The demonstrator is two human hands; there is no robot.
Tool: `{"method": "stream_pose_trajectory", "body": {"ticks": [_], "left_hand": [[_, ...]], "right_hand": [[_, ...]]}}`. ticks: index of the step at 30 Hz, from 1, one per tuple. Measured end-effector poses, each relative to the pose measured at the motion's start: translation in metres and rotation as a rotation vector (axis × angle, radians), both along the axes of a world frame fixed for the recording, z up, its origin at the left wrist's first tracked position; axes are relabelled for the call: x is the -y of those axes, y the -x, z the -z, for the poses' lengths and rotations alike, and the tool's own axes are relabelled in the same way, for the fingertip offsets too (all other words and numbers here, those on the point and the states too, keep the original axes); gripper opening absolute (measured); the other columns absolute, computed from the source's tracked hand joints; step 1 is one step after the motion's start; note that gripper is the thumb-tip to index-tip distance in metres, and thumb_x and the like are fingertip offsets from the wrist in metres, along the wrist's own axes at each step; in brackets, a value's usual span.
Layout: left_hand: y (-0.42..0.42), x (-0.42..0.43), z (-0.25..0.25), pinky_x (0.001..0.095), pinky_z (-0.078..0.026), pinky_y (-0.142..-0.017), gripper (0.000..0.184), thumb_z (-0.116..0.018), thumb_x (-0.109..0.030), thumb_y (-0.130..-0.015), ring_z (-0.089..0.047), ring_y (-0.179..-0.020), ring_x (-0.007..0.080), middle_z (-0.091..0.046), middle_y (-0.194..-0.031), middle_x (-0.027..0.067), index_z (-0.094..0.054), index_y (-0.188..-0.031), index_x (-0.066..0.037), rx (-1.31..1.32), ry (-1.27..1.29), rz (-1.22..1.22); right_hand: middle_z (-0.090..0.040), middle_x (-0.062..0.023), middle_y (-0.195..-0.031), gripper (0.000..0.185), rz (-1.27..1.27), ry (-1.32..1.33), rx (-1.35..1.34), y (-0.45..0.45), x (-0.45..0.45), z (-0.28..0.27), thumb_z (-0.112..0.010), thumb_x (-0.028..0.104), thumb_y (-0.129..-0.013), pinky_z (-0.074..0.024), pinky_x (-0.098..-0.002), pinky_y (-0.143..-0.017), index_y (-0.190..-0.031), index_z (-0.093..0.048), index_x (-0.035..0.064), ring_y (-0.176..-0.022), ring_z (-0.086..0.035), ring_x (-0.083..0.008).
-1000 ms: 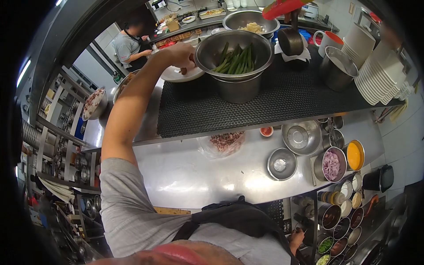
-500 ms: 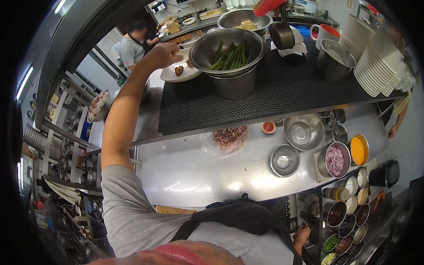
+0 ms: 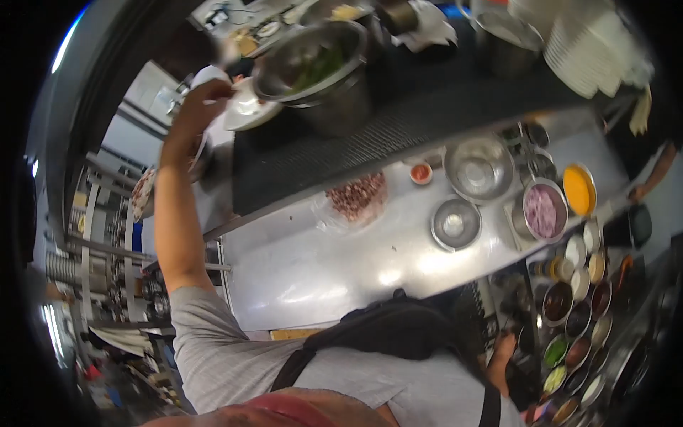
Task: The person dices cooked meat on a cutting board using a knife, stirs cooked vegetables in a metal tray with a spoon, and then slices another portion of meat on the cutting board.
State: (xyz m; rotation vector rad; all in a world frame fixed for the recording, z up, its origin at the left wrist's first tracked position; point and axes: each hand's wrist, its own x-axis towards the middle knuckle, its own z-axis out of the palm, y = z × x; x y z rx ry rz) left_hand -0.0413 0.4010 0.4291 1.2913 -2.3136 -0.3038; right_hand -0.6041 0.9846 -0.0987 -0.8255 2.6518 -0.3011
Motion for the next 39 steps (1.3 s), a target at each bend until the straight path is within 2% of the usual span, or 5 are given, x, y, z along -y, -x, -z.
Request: {"method": "stream_pose_trajectory", "body": {"ticks": [4,8,16,25,39], "left_hand": [[0.026,-0.120,-0.017,0.0261,-0.045,-0.080,0.027,-0.057,-0.010,-0.085,-0.058,-0.088,0.0161,-0.065,-0.110,0.0131,-0.062,-0.110,0.002,-0.370,-0.063,-0.196],[0.043,-0.189,0.045,0.0270,-0.049,-0.066,0.025,-0.052,-0.002,-0.081,-0.064,-0.079,0.0169,-0.068,-0.096,0.0142,-0.062,-0.104,0.003,-0.195,-0.397,0.397],[0.124,-0.085,0.344,0.0414,-0.052,-0.077,0.023,-0.062,-0.022,-0.084,-0.067,-0.084,0.0351,-0.070,-0.089,0.0172,-0.071,-0.095,-0.003,0.087,-0.243,0.165],[0.305,0.016,0.415,0.0429,-0.052,-0.084,0.024,-0.063,-0.023,-0.080,-0.067,-0.092,0.0358,-0.069,-0.094,0.0208,-0.072,-0.094,-0.005,0.085,-0.198,0.156],[0.334,0.023,0.448,0.0409,-0.052,-0.084,0.021,-0.072,-0.023,-0.077,-0.067,-0.094,0.0322,-0.070,-0.096,0.0177,-0.073,-0.091,-0.007,0.265,-0.301,0.004]], "right_hand": [[-0.067,-0.0266,-0.097,0.032,0.042,-0.006,0.044,-0.005,-0.014,0.016,-0.064,0.017,-0.081,-0.0507,-0.0468,-0.084,-0.106,-0.067,-0.0025,-0.096,-0.065,-0.0408],[-0.066,-0.0226,-0.109,0.031,0.164,-0.131,0.177,-0.031,0.013,-0.032,-0.065,0.010,-0.083,-0.0493,-0.0449,-0.090,-0.112,-0.066,0.0002,-0.108,-0.061,-0.0387],[-0.068,-0.0212,-0.106,0.030,0.224,-0.135,0.249,-0.037,0.013,-0.040,-0.066,0.010,-0.082,-0.0502,-0.0441,-0.089,-0.112,-0.067,0.0024,-0.104,-0.064,-0.0364],[-0.070,-0.0204,-0.096,0.023,0.553,0.119,0.382,-0.060,-0.007,-0.092,-0.059,0.013,-0.088,-0.0511,-0.0435,-0.078,-0.106,-0.069,0.0018,-0.091,-0.067,-0.0387],[-0.068,-0.0128,-0.078,0.028,0.684,-0.014,0.409,-0.092,-0.116,-0.052,-0.054,0.006,-0.088,-0.0502,-0.0318,-0.049,-0.112,-0.064,-0.0053,-0.055,-0.064,-0.0176]]}}
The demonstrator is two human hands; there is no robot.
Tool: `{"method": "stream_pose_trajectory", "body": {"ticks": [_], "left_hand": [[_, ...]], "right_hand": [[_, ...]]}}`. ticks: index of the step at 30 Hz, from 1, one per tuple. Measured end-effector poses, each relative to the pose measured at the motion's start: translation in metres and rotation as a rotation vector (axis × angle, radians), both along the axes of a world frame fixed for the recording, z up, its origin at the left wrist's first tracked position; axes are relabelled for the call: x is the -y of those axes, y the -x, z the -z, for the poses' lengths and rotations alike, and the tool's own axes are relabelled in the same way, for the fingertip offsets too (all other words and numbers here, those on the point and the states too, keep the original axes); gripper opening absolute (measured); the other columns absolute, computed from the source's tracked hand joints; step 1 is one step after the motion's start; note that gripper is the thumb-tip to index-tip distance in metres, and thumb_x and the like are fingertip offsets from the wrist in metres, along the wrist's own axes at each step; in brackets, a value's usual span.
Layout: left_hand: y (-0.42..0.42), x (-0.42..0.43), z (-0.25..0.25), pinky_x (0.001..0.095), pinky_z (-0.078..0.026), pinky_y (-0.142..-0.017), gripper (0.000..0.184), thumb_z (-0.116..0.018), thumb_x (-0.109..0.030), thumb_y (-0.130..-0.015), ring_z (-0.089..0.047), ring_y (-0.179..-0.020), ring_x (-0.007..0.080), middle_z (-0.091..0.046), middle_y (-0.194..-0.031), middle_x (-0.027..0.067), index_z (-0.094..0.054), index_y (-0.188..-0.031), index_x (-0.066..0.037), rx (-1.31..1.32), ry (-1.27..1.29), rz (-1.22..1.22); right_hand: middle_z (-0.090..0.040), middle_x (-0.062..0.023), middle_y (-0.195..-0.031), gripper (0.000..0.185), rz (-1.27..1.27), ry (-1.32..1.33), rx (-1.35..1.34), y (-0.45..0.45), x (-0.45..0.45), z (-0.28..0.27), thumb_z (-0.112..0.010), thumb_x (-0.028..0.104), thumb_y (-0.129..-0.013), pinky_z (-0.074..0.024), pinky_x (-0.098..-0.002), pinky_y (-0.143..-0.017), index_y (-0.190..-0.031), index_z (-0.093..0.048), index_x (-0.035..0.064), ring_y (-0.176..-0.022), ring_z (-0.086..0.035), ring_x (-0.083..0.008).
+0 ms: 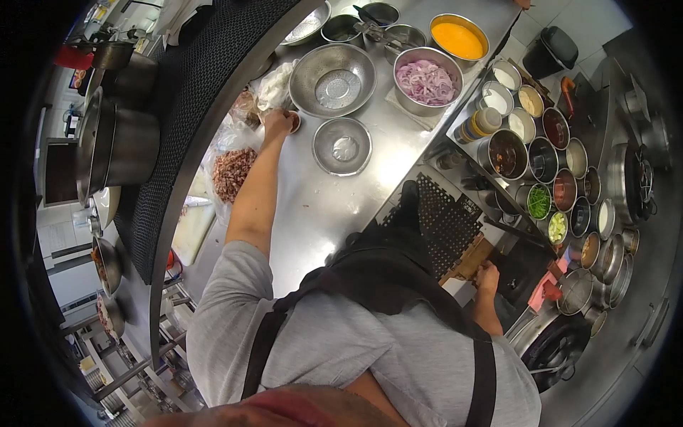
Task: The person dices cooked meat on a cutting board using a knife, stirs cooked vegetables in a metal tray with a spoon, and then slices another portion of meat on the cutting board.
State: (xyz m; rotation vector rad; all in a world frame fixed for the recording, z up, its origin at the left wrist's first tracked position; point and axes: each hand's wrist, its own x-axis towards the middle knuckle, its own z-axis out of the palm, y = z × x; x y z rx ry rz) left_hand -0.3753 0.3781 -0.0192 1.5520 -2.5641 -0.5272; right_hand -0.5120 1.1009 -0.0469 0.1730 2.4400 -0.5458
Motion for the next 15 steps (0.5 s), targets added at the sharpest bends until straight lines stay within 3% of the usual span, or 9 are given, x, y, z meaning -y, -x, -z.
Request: {"method": "stream_pose_trajectory", "body": {"ticks": [2,4,7,9,15], "left_hand": [[-0.003,0.006,0.007,0.0397,-0.053,-0.082,0.022,-0.072,-0.023,-0.077,-0.068,-0.091,0.0314,-0.071,-0.093,0.0167,-0.074,-0.092,-0.008,-0.042,-0.031,-0.003],[-0.004,0.010,0.013,0.0385,-0.054,-0.080,0.022,-0.072,-0.023,-0.077,-0.069,-0.088,0.0305,-0.071,-0.091,0.0158,-0.074,-0.093,-0.008,-0.084,-0.060,-0.009],[-0.004,0.013,0.014,0.0342,-0.054,-0.071,0.021,-0.071,-0.019,-0.078,-0.069,-0.076,0.0251,-0.072,-0.083,0.0131,-0.075,-0.096,-0.008,-0.099,-0.168,-0.062],[-0.006,0.013,0.011,0.0313,-0.051,-0.061,0.019,-0.070,-0.014,-0.080,-0.065,-0.065,0.0183,-0.070,-0.077,0.0092,-0.075,-0.097,-0.006,-0.215,-0.279,-0.108],[-0.016,0.012,-0.009,0.0277,-0.044,-0.050,0.018,-0.067,-0.008,-0.083,-0.056,-0.054,0.0123,-0.069,-0.075,0.0065,-0.073,-0.098,0.000,-0.430,-0.502,-0.214]], "right_hand": [[-0.069,-0.0130,-0.083,0.029,0.012,0.013,0.009,0.010,0.004,0.010,-0.054,0.006,-0.089,-0.0511,-0.0312,-0.050,-0.115,-0.063,-0.0046,-0.058,-0.065,-0.0171],[-0.070,-0.0133,-0.092,0.030,-0.157,-0.017,-0.173,0.025,-0.001,0.044,-0.055,0.006,-0.090,-0.0524,-0.0305,-0.053,-0.118,-0.063,-0.0008,-0.063,-0.067,-0.0173],[-0.070,-0.0139,-0.094,0.030,-0.160,0.071,-0.107,0.034,0.029,0.024,-0.055,0.006,-0.091,-0.0531,-0.0311,-0.054,-0.119,-0.063,0.0008,-0.063,-0.068,-0.0186],[-0.070,-0.0137,-0.093,0.030,-0.163,0.100,-0.123,0.035,0.035,0.024,-0.055,0.006,-0.090,-0.0532,-0.0314,-0.054,-0.118,-0.064,0.0002,-0.064,-0.068,-0.0187],[-0.070,-0.0129,-0.084,0.028,-0.172,0.016,-0.091,0.031,0.034,0.015,-0.057,0.006,-0.088,-0.0521,-0.0312,-0.052,-0.114,-0.065,-0.0014,-0.061,-0.068,-0.0182]]}}
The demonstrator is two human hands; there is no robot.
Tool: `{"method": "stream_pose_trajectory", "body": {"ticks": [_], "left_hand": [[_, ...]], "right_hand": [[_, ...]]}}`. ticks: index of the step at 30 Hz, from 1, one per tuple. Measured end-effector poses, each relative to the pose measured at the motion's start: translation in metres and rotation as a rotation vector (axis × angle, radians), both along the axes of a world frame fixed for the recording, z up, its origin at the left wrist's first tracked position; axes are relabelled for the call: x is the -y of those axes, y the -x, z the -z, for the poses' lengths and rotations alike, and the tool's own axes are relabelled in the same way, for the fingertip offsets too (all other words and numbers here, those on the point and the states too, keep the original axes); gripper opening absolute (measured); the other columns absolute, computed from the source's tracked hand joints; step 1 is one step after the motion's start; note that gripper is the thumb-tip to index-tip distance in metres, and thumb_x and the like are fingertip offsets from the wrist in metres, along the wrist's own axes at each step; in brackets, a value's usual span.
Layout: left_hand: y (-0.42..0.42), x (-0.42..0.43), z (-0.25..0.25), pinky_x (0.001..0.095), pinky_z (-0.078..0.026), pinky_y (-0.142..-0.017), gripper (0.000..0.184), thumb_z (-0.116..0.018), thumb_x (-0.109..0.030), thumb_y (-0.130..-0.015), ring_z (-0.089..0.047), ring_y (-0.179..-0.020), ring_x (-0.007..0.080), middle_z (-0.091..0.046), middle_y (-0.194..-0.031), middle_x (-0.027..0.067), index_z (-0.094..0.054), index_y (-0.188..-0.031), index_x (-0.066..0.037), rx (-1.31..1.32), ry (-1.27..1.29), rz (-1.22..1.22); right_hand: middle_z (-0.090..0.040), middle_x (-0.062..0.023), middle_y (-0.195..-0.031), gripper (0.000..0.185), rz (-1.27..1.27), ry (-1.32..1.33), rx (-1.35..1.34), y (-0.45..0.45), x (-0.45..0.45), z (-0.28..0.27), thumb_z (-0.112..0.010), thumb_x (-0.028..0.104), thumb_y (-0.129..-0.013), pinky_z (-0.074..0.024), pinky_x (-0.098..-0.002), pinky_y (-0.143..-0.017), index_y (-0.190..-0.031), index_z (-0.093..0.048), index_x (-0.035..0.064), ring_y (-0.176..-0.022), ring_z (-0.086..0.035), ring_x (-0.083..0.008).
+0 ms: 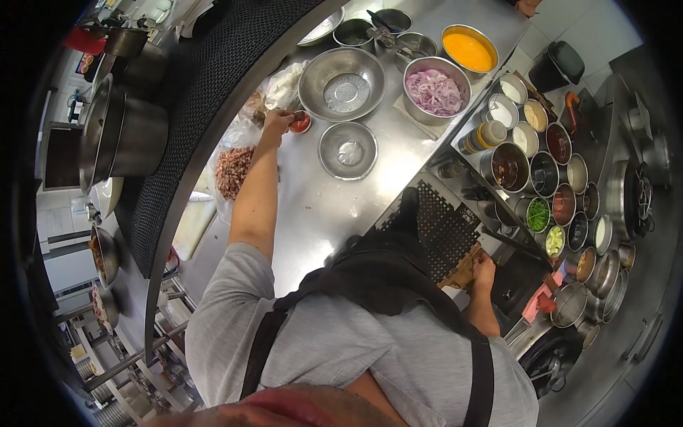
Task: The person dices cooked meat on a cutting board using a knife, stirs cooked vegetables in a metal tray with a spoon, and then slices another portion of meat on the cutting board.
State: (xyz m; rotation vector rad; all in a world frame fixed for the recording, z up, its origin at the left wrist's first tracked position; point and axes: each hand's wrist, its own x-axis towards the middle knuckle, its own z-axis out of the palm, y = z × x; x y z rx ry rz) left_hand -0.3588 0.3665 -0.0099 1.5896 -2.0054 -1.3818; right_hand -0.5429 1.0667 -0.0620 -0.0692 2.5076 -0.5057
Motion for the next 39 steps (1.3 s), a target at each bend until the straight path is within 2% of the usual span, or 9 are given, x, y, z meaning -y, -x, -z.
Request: {"method": "stream_pose_trajectory", "body": {"ticks": [7,10,12,18,23,28,31,33,39], "left_hand": [[-0.013,-0.010,0.004,0.0234,-0.046,-0.054,0.013,-0.064,-0.008,-0.084,-0.062,-0.062,0.0135,-0.070,-0.079,0.0094,-0.070,-0.091,0.001,-0.568,-0.265,-0.240],[-0.015,-0.030,-0.019,0.0248,-0.051,-0.064,0.028,-0.060,-0.018,-0.088,-0.068,-0.078,0.0175,-0.072,-0.089,0.0126,-0.070,-0.099,0.005,-0.738,-0.208,-0.031],[-0.024,-0.007,0.023,0.0316,-0.053,-0.078,0.027,-0.060,-0.015,-0.089,-0.067,-0.093,0.0213,-0.071,-0.100,0.0120,-0.068,-0.105,0.005,-0.913,-0.189,-0.156],[-0.103,-0.033,-0.020,0.0331,-0.052,-0.082,0.027,-0.060,-0.016,-0.090,-0.066,-0.097,0.0225,-0.071,-0.103,0.0107,-0.068,-0.108,0.002,-0.810,0.347,-0.434],[-0.195,-0.073,-0.042,0.0344,-0.051,-0.085,0.027,-0.059,-0.018,-0.091,-0.065,-0.100,0.0235,-0.070,-0.105,0.0097,-0.067,-0.110,0.000,-0.555,0.717,-0.509],[-0.295,-0.175,-0.042,0.0314,-0.051,-0.078,0.018,-0.064,-0.014,-0.089,-0.062,-0.087,0.0177,-0.065,-0.104,0.0114,-0.065,-0.104,-0.004,-1.051,-0.223,-0.596],[-0.313,-0.256,-0.100,0.0283,-0.047,-0.070,0.024,-0.070,-0.013,-0.085,-0.059,-0.081,0.0166,-0.063,-0.103,0.0141,-0.066,-0.103,0.001,-1.165,-0.454,-0.785],[-0.313,-0.282,-0.149,0.0282,-0.047,-0.070,0.024,-0.070,-0.013,-0.085,-0.059,-0.080,0.0166,-0.063,-0.103,0.0143,-0.066,-0.103,0.001,-1.296,-0.380,-0.628],[-0.286,-0.314,-0.317,0.0279,-0.047,-0.069,0.025,-0.071,-0.013,-0.084,-0.058,-0.080,0.0164,-0.063,-0.103,0.0146,-0.066,-0.104,0.002,-1.575,0.173,0.202]], "right_hand": [[-0.068,-0.0162,-0.074,0.025,0.049,0.016,0.032,-0.014,0.010,-0.038,-0.055,0.007,-0.088,-0.0506,-0.0335,-0.052,-0.108,-0.066,-0.0034,-0.057,-0.067,-0.0215],[-0.066,-0.0201,-0.072,0.024,-0.380,0.078,-0.244,0.003,0.010,-0.007,-0.053,0.013,-0.090,-0.0500,-0.0408,-0.060,-0.097,-0.068,-0.0034,-0.062,-0.068,-0.0277],[-0.066,-0.0178,-0.073,0.024,-0.445,0.258,-0.206,0.003,0.074,-0.047,-0.060,0.018,-0.092,-0.0486,-0.0384,-0.062,-0.100,-0.067,-0.0028,-0.066,-0.067,-0.0256],[-0.070,-0.0093,-0.080,0.029,-0.771,0.814,0.023,-0.031,0.302,-0.185,-0.065,0.018,-0.091,-0.0498,-0.0263,-0.068,-0.109,-0.067,-0.0047,-0.074,-0.063,-0.0133],[-0.070,-0.0148,-0.099,0.028,-1.572,1.075,0.239,-0.125,0.423,-0.346,-0.065,0.018,-0.090,-0.0522,-0.0343,-0.082,-0.112,-0.067,0.0001,-0.091,-0.068,-0.0288],[-0.069,-0.0136,-0.108,0.027,-2.033,1.243,0.557,-0.227,0.449,-0.414,-0.059,0.016,-0.094,-0.0535,-0.0352,-0.081,-0.116,-0.067,0.0025,-0.095,-0.068,-0.0284],[-0.069,-0.0140,-0.109,0.027,-2.178,1.244,0.884,-0.260,0.449,-0.468,-0.059,0.014,-0.095,-0.0543,-0.0346,-0.080,-0.118,-0.066,0.0033,-0.094,-0.068,-0.0279],[-0.067,-0.0132,-0.084,0.029,-2.012,1.485,1.155,-0.278,0.445,-0.492,-0.057,0.025,-0.097,-0.0503,-0.0378,-0.066,-0.100,-0.068,-0.0005,-0.075,-0.064,-0.0303],[-0.065,-0.0134,-0.078,0.021,-1.900,1.812,1.355,-0.304,0.432,-0.516,-0.060,0.018,-0.095,-0.0495,-0.0363,-0.058,-0.096,-0.068,-0.0019,-0.069,-0.063,-0.0298]]}}
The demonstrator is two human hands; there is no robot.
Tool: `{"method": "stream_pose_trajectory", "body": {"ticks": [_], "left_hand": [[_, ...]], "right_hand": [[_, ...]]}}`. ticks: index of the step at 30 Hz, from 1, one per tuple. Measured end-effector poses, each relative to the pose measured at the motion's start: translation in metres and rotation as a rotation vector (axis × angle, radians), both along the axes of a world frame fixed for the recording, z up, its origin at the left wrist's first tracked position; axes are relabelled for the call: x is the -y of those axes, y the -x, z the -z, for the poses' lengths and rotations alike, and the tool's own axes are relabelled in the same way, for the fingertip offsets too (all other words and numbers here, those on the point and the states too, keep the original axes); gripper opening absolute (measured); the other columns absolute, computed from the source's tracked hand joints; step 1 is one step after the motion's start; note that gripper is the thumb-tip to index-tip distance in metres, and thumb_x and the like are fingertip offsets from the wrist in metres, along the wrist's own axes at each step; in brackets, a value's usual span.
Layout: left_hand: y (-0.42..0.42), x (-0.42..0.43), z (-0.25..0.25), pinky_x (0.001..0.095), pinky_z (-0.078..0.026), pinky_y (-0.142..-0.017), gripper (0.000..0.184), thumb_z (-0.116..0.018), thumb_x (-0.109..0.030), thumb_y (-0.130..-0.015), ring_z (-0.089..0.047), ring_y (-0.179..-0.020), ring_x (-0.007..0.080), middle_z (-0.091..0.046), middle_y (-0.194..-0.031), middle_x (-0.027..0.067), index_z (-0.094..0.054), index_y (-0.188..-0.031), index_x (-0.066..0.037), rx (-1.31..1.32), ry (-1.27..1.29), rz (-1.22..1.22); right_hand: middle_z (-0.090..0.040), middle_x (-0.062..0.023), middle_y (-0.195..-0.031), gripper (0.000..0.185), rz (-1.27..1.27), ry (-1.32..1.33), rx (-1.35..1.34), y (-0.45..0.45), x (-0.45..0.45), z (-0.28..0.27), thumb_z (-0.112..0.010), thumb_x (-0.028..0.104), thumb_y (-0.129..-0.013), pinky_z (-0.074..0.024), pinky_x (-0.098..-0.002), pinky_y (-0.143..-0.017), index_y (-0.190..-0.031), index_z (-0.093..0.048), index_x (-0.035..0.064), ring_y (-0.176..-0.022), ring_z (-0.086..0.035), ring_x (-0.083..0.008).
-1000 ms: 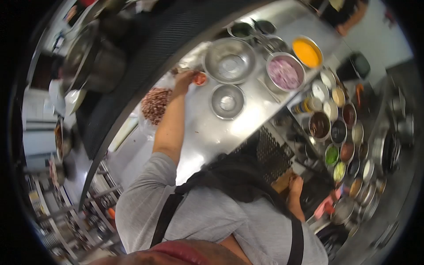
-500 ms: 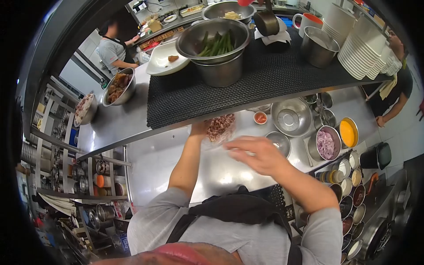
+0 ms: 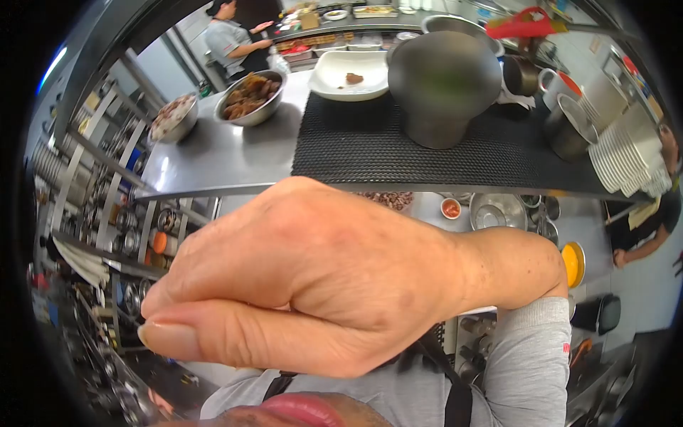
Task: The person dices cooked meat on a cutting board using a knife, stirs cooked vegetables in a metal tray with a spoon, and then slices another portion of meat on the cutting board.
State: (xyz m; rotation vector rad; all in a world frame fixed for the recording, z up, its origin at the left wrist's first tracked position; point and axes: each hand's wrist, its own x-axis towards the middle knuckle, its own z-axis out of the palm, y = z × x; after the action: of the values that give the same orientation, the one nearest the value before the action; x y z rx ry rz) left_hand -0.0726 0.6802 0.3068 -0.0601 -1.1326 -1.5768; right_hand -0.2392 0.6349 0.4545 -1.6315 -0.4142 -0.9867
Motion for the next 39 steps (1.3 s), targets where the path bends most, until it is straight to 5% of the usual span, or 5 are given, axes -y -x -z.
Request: {"method": "stream_pose_trajectory", "body": {"ticks": [4,18,29,33,39], "left_hand": [[0.025,-0.011,-0.060,0.0277,-0.046,-0.068,0.026,-0.071,-0.013,-0.084,-0.058,-0.079,0.0164,-0.063,-0.103,0.0148,-0.066,-0.104,0.002,-0.089,0.370,0.037],[0.076,-0.072,-0.101,0.0271,-0.045,-0.067,0.028,-0.073,-0.013,-0.082,-0.057,-0.077,0.0160,-0.064,-0.103,0.0155,-0.066,-0.104,0.004,-0.041,0.719,-0.104],[-0.097,-0.272,0.061,0.0220,-0.043,-0.061,0.028,-0.068,-0.013,-0.088,-0.056,-0.074,0.0080,-0.063,-0.088,0.0012,-0.065,-0.115,-0.005,0.998,-0.511,-1.358],[-0.160,-0.409,0.184,0.0420,-0.051,-0.084,0.048,-0.070,-0.026,-0.081,-0.064,-0.097,0.0354,-0.066,-0.105,0.0204,-0.060,-0.121,-0.003,1.638,-0.885,-1.209],[-0.233,-0.509,0.156,0.0446,-0.047,-0.094,0.053,-0.068,-0.030,-0.081,-0.060,-0.109,0.0382,-0.065,-0.108,0.0227,-0.058,-0.125,-0.002,1.512,-1.404,-1.345]], "right_hand": [[-0.062,-0.0379,-0.103,0.053,-0.260,0.056,-0.126,0.009,-0.008,-0.014,-0.050,0.031,-0.101,-0.0556,-0.0457,-0.076,-0.106,-0.062,-0.0207,-0.090,-0.068,-0.0406],[-0.068,-0.0266,-0.093,0.062,-0.279,0.147,-0.211,0.011,-0.046,-0.023,-0.041,0.043,-0.100,-0.0591,-0.0400,-0.066,-0.098,-0.066,-0.0137,-0.080,-0.071,-0.0347],[-0.070,-0.0187,-0.093,0.048,0.158,-0.264,-0.892,-0.052,-0.046,0.251,-0.045,0.032,-0.102,-0.0541,-0.0351,-0.077,-0.115,-0.062,-0.0106,-0.083,-0.069,-0.0238],[-0.070,-0.0105,-0.076,0.035,0.374,-0.231,-1.315,-0.076,-0.089,0.430,-0.057,0.030,-0.097,-0.0517,-0.0283,-0.053,-0.094,-0.071,-0.0016,-0.061,-0.066,-0.0168],[-0.069,-0.0223,-0.090,0.031,-0.045,0.431,-1.259,-0.262,-0.188,0.397,-0.062,0.024,-0.090,-0.0525,-0.0401,-0.077,-0.110,-0.068,0.0008,-0.083,-0.069,-0.0351]]}}
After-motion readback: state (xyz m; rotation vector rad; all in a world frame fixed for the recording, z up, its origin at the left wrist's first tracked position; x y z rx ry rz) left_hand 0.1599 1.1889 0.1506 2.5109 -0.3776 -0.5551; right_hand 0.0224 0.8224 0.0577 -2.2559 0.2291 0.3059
